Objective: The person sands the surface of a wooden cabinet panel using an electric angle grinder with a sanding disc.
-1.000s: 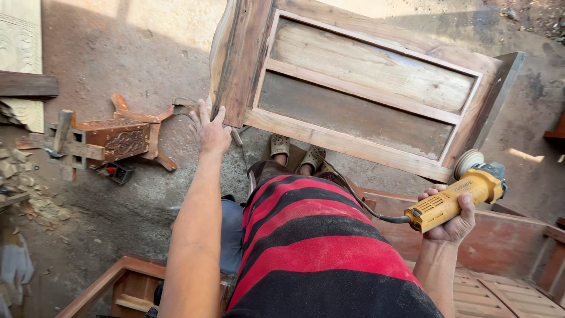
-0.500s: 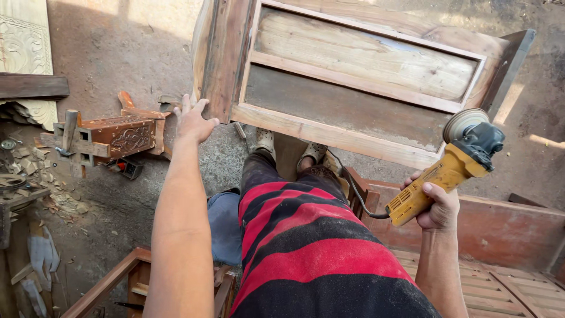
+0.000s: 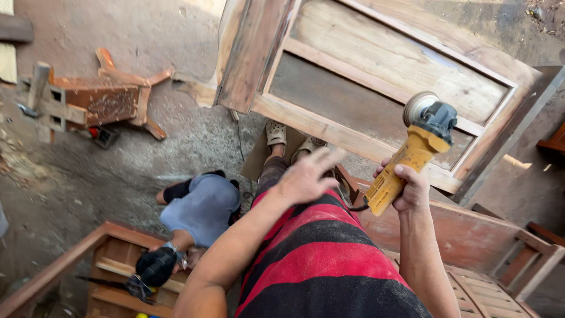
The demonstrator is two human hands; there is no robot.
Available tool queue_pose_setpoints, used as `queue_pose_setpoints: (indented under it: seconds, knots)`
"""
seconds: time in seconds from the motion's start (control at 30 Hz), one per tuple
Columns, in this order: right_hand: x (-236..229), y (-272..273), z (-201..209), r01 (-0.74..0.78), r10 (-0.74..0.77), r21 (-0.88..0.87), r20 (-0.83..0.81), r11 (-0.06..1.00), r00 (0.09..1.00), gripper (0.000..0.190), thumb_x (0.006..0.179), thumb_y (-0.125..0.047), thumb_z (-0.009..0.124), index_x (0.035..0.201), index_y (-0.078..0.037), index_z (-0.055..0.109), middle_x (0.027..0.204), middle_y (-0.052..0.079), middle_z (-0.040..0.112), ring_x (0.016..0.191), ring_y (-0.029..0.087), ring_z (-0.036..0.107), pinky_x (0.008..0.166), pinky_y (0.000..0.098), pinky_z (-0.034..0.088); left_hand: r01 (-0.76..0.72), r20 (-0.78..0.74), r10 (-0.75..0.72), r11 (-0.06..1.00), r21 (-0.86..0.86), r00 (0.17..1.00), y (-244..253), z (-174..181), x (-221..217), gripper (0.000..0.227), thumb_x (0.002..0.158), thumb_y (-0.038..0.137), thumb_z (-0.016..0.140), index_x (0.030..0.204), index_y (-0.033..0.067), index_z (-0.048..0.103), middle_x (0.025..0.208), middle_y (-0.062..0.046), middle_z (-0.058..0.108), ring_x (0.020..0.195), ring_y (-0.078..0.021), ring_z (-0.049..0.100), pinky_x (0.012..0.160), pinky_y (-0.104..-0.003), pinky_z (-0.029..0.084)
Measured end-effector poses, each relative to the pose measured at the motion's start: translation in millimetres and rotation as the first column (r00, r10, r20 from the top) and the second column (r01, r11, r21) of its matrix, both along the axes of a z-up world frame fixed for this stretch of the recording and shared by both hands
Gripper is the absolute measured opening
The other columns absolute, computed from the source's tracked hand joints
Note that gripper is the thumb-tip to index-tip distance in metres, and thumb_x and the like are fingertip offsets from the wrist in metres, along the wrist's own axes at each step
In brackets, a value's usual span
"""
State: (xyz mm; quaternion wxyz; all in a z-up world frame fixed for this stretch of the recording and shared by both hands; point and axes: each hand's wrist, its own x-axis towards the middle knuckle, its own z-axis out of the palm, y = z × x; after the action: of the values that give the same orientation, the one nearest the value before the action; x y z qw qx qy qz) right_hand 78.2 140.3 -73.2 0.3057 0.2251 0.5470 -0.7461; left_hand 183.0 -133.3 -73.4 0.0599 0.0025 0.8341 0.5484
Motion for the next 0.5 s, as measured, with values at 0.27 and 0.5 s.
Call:
queue_pose_setpoints:
  seconds: [0.27,0.5]
  knots:
    - [-18,-69,-12,-0.008,0.025,-0.171,0.096,0.985,0.995,0.055,0.075,-0.019,0.074,0.122,0.001,0.054,0.102,0.015,0.064,0.091,0.028,0.065,0.087,0.0473,0.057,0.265,-0.182,-0.246,0.96,0.091,0.952,16,15,-9,0.069,0.087,0.035,0.077,0.15,0.0375,0.048,0.104,-0.019,0.064,0.08,-0.0362,0.071,0.07,-0.044,0.058]
    - [-9,-103,-19,-0.069,0.09,-0.141,0.15,0.988,0.985,0.052,0.076,-0.019,0.073,0.117,0.006,0.054,0.099,0.016,0.065,0.088,0.029,0.066,0.082,0.0459,0.059,0.181,-0.185,-0.184,0.983,-0.037,0.965,0,-15,7,0.057,0.093,0.026,0.069,0.146,0.0442,0.056,0.074,-0.008,0.061,0.064,-0.0292,0.068,0.062,-0.042,0.058]
